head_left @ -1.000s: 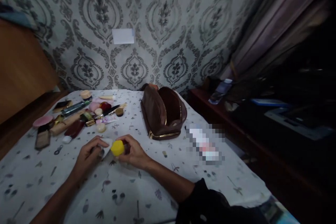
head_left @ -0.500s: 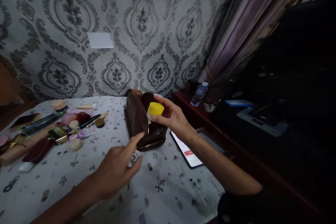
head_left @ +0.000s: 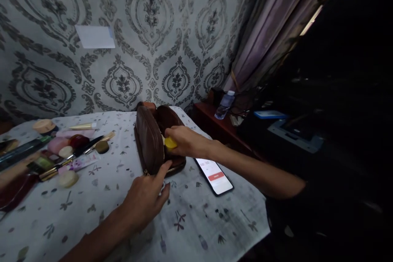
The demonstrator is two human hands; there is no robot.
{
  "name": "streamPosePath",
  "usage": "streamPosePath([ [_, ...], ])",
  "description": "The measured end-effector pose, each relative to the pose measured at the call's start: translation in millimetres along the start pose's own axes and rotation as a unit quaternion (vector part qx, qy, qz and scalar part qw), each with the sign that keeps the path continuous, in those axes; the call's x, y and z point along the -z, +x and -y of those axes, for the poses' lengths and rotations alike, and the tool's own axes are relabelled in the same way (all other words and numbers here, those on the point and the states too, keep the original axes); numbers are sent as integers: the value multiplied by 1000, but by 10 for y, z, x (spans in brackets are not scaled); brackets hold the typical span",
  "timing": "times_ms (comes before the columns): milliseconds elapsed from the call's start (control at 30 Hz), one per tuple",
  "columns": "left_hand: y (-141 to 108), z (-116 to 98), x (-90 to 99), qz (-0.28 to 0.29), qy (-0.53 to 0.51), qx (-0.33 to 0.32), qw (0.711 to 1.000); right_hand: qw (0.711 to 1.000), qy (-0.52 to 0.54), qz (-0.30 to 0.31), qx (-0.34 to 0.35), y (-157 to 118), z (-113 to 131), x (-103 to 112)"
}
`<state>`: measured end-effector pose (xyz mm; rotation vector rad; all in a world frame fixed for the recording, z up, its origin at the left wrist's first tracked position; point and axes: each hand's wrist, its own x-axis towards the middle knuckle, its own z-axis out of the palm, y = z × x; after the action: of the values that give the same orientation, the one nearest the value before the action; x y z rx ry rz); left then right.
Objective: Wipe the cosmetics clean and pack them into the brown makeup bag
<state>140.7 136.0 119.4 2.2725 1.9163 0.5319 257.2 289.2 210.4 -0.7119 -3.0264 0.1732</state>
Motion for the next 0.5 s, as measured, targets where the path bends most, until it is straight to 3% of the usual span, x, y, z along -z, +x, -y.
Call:
streamPosePath([
  [133, -33, -2, -78, -5, -3, 4, 1000, 995, -29, 92, 0, 124, 111, -18],
  [267, -57, -20, -89, 1, -24, 17, 1000, 984, -49, 166, -48, 260, 186, -27],
  [500, -73, 12, -114, -8, -49, 4, 999, 979, -45, 178, -90, 284, 236, -160],
])
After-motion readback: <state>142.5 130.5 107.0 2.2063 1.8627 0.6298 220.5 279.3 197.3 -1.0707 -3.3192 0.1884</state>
